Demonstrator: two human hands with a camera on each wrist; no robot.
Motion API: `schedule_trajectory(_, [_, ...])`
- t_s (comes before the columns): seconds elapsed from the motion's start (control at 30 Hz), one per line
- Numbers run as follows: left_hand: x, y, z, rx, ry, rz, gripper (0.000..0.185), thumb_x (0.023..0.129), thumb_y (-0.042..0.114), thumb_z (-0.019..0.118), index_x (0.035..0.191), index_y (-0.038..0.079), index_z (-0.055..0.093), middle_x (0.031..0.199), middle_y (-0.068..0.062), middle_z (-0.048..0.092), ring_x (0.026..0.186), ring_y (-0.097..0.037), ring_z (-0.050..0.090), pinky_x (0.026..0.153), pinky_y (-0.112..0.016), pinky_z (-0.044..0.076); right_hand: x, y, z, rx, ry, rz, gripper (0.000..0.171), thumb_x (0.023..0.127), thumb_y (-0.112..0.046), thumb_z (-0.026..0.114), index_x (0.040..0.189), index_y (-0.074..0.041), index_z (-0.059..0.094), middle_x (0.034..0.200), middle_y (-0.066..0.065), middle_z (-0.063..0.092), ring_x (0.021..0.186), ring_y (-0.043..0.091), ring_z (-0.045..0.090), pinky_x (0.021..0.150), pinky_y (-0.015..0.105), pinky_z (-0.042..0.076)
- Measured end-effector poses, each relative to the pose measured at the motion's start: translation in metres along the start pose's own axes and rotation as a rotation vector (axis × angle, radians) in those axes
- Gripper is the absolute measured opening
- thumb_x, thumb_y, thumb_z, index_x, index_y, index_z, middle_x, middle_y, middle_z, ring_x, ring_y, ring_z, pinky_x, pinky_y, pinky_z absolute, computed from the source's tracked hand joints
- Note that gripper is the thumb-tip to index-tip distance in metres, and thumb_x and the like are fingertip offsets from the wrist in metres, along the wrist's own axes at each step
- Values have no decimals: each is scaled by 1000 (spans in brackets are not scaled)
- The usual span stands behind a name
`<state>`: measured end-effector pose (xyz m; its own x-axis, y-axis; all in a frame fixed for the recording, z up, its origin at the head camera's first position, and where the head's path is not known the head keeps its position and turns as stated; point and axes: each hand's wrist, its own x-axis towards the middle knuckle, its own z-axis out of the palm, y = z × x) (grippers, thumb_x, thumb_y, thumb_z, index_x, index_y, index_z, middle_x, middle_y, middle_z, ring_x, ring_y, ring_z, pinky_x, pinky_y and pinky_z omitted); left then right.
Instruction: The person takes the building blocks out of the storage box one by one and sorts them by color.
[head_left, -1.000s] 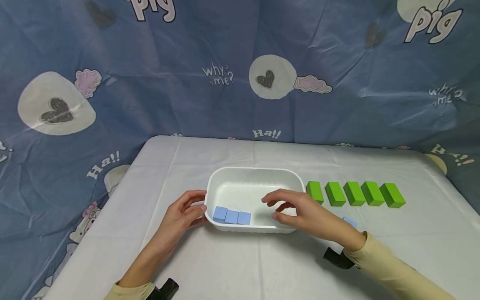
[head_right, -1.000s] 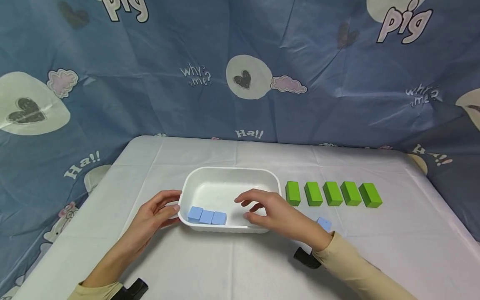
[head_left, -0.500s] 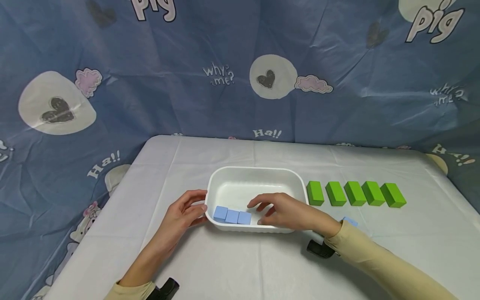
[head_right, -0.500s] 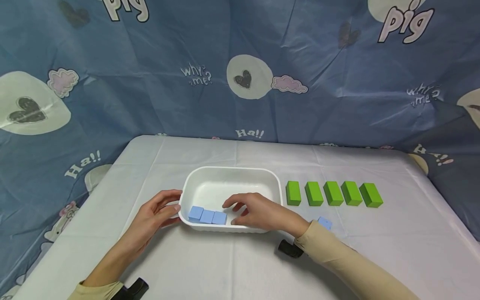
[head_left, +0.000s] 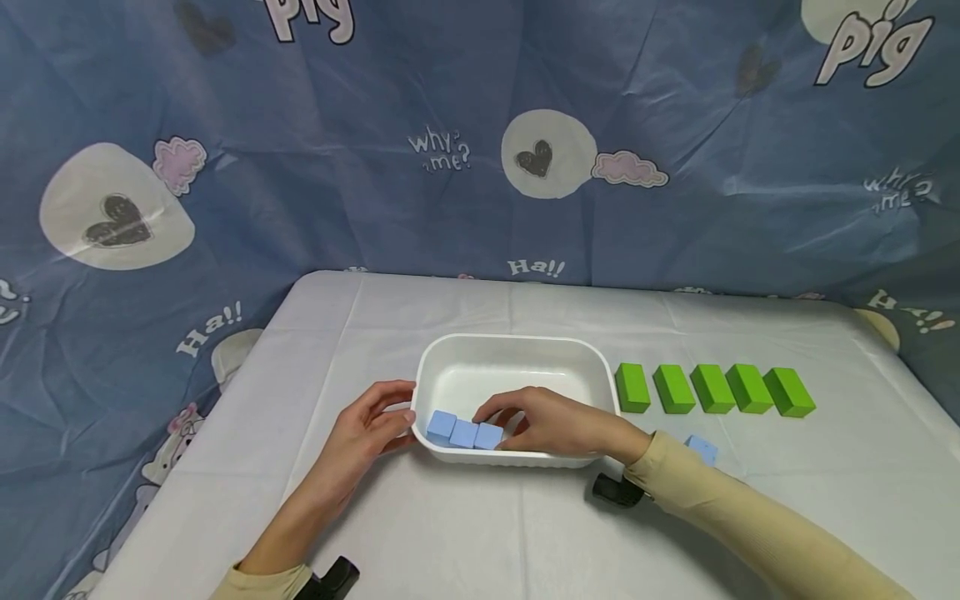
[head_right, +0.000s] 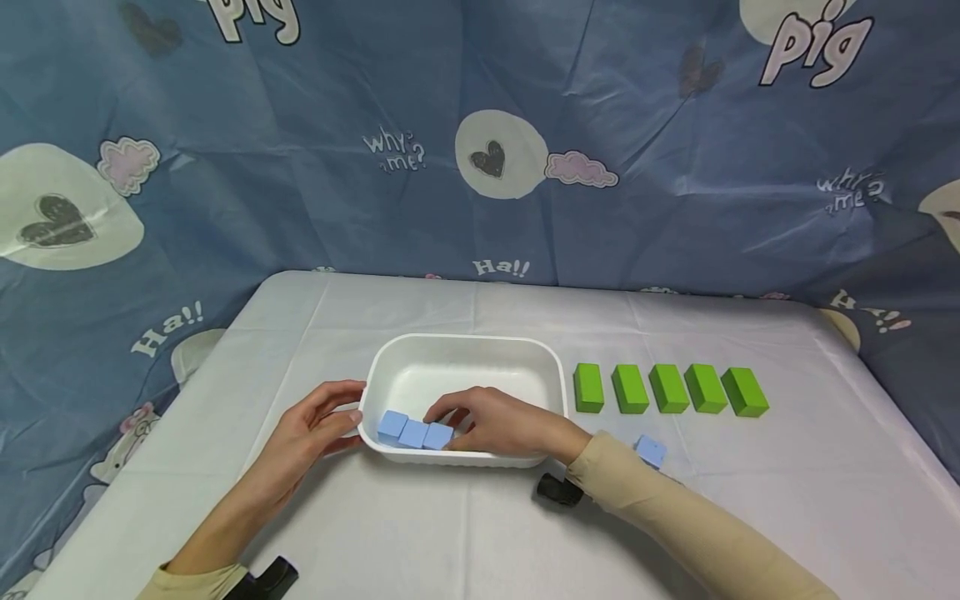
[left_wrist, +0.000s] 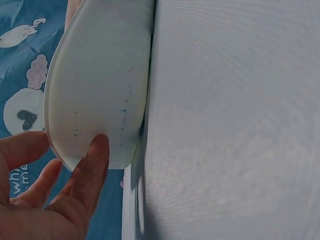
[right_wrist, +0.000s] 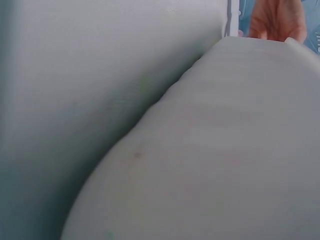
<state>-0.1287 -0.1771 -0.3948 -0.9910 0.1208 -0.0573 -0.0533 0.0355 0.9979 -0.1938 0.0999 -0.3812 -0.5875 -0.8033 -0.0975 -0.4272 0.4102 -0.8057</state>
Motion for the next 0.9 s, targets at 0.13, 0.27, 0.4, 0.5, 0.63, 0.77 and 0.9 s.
schedule_trajectory(0.13, [0,0,0,1,-3,3,41,95,8,65,134,5,51,133,-15,55,115,-24,60,87,-36,54,0,0,0,-8,8,-9,37,89,-10,74,122,-22,66,114,-11,64,100,10,62,86,26,52])
schedule_trajectory(0.27, [0,1,0,9,1,-2,41,95,8,65,134,6,52,132,-15,55,115,-24,60,87,-36,54,1,3,0,5,18,-21,36,88,-10,74,122,-19,66,113,-9,65,98,10,62,85,27,52])
schedule_trajectory(0.4, [-1,1,0,20,9,-13,42,95,9,65,135,7,51,132,-14,55,116,-24,60,87,-34,54,2,4,1,19,20,-11,35,88,-10,74,121,-19,67,112,-9,65,96,10,63,84,27,53])
schedule_trajectory(0.5, [-1,1,0,26,13,-14,42,95,9,65,135,7,51,132,-14,55,115,-24,60,87,-34,54,1,4,2,5,34,-10,34,87,-10,75,120,-19,67,110,-8,66,92,10,65,83,27,53])
schedule_trajectory(0.63, [-1,1,0,21,11,-10,42,95,8,64,135,7,51,132,-14,55,115,-24,60,87,-35,54,0,2,2,-52,101,-1,36,85,-13,77,119,-18,68,105,-9,67,91,10,66,81,26,53])
schedule_trajectory(0.77, [-1,0,0,15,7,-9,42,95,7,64,135,6,51,132,-15,55,114,-24,60,87,-35,54,0,0,1,-89,159,13,36,83,-16,78,117,-18,68,102,-10,68,91,7,66,82,25,53])
schedule_trajectory(0.9, [-1,1,0,17,9,-9,42,95,7,64,135,6,51,132,-15,55,114,-24,60,87,-35,54,-1,0,2,-64,176,20,34,83,-13,77,116,-18,67,101,-9,69,87,6,67,79,26,54])
